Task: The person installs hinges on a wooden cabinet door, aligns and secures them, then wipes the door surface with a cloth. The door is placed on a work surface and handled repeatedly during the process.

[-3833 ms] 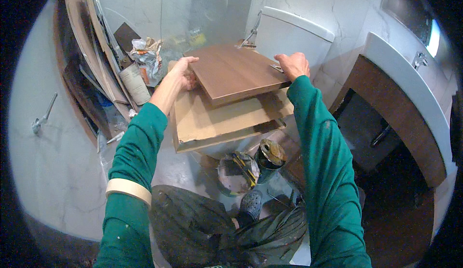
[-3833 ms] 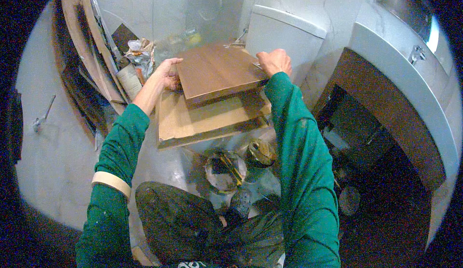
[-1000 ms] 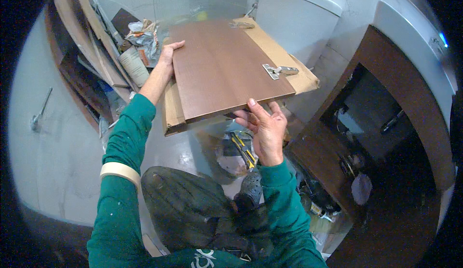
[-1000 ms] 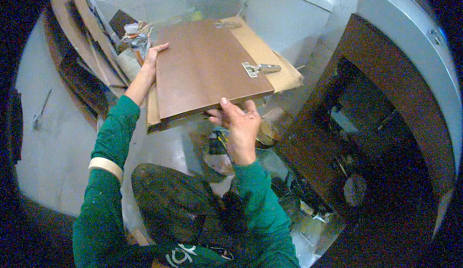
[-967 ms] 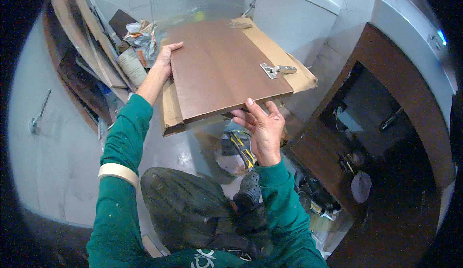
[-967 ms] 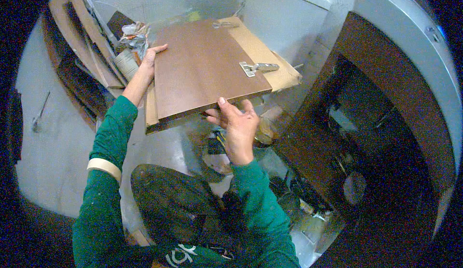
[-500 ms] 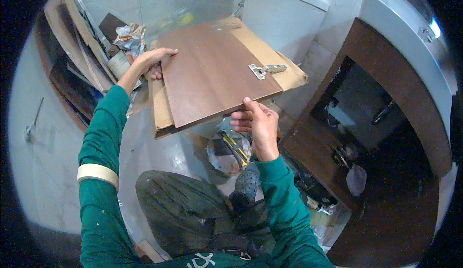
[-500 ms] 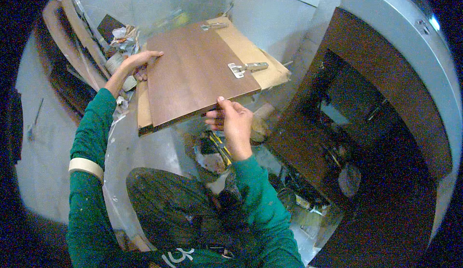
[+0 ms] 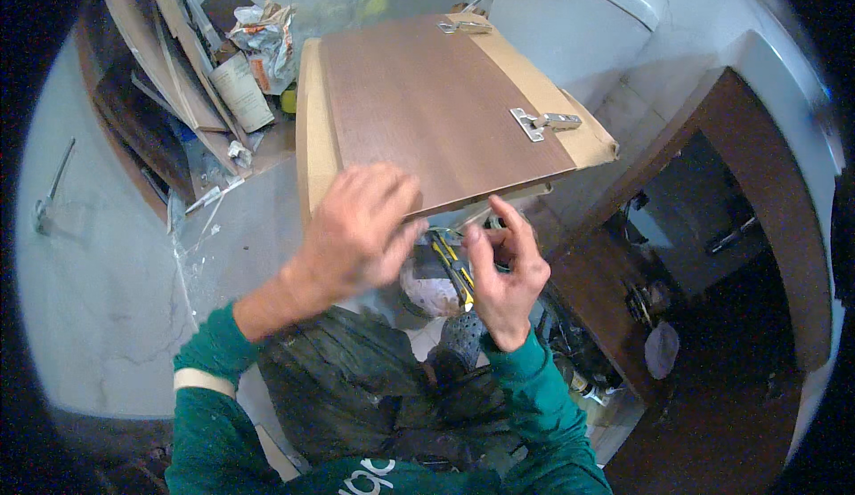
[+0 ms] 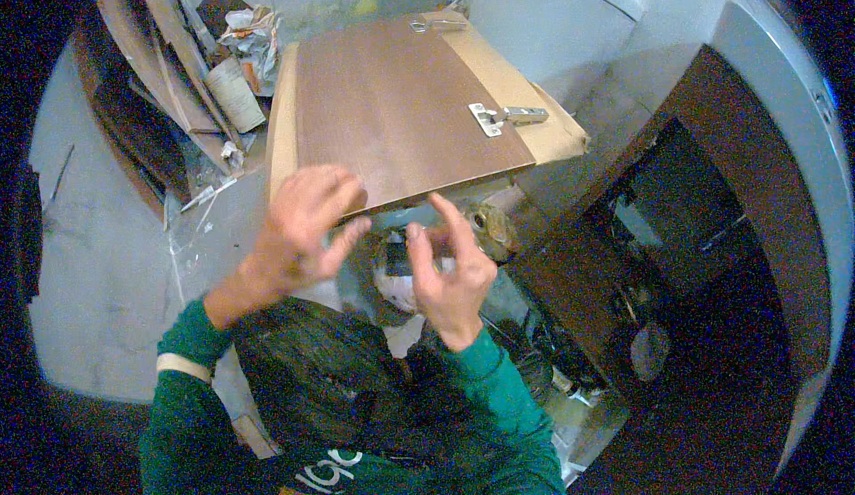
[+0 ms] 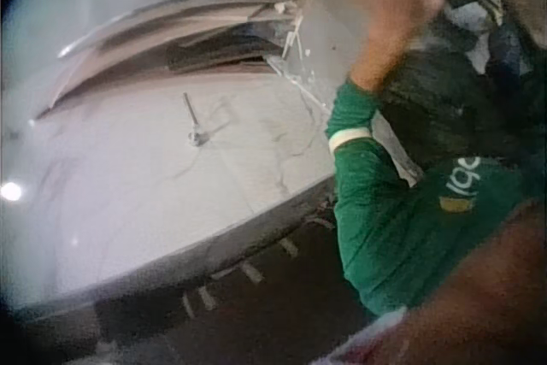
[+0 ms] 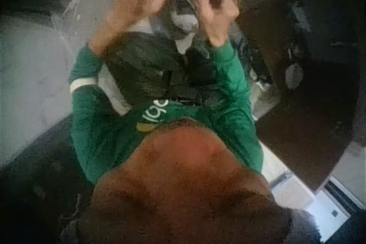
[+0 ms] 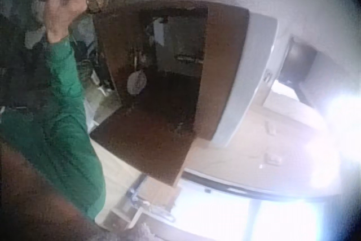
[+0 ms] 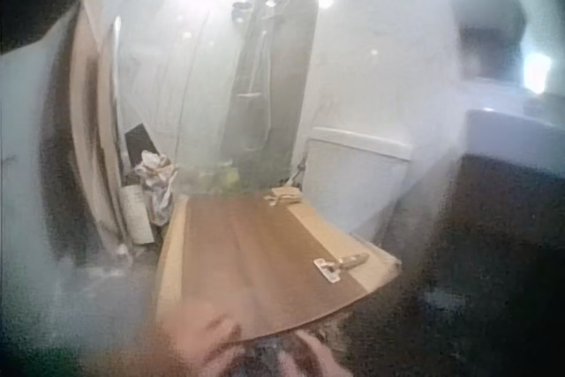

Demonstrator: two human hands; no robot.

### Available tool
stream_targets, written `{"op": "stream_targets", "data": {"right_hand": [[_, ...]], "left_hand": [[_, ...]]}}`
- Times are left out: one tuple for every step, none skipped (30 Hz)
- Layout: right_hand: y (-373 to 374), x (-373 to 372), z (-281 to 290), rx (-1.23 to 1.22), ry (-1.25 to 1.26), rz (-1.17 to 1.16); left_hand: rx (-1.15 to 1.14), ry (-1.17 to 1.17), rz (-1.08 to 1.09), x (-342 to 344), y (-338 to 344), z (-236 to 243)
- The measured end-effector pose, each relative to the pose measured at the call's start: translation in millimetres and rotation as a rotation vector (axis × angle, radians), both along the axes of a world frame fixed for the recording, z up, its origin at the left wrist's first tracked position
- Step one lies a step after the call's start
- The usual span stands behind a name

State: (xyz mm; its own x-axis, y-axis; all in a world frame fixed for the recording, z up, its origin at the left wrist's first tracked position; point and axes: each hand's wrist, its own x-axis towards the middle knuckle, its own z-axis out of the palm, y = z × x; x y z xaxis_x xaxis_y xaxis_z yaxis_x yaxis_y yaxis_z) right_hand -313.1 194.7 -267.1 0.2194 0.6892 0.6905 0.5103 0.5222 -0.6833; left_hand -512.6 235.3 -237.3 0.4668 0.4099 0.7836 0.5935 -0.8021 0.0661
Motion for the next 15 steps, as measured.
{"op": "stream_targets", "data": {"right_hand": [[-1,3,-4,0.000,-0.102,-0.011],[0,5,-6,0.033,-0.218,-0.002],[3,10,-9,0.021,-0.335,-0.004],[6,16,-10,-0.009,-0.437,-0.006],[10,23,-10,0.051,-0.486,-0.010],[13,29,-10,0.067,-0.536,-0.032],[16,35,-9,0.094,-0.597,-0.047],[18,41,-7,0.114,-0.583,-0.050],[18,46,-5,0.112,-0.569,-0.082],[17,49,-2,0.027,-0.522,-0.107],[16,52,-1,-0.045,-0.474,-0.133],[14,51,1,-0.026,-0.494,-0.159],[13,49,0,-0.058,-0.500,-0.162],[10,45,0,-0.076,-0.504,-0.168],[8,39,-2,-0.078,-0.499,-0.169]], "left_hand": [[0.063,0.001,0.043,6,-9,-9],[0.110,0.029,0.095,5,-13,-15],[0.134,-0.029,0.082,2,-13,-19],[0.153,-0.055,0.075,-2,-11,-22],[0.197,-0.078,0.067,-7,-7,-24],[0.215,-0.094,0.058,-10,-5,-28],[0.256,-0.109,0.050,-13,-4,-33],[0.326,-0.123,0.029,-17,-5,-38],[0.316,-0.123,0.052,-20,-5,-43],[0.336,-0.122,0.062,-23,-7,-48],[0.355,-0.120,0.071,-26,-8,-52],[0.372,-0.157,0.070,-30,-11,-56],[0.381,-0.186,0.071,-30,-10,-59],[0.381,-0.208,0.075,-30,-10,-62],[0.406,-0.234,0.067,-30,-9,-64]]}}
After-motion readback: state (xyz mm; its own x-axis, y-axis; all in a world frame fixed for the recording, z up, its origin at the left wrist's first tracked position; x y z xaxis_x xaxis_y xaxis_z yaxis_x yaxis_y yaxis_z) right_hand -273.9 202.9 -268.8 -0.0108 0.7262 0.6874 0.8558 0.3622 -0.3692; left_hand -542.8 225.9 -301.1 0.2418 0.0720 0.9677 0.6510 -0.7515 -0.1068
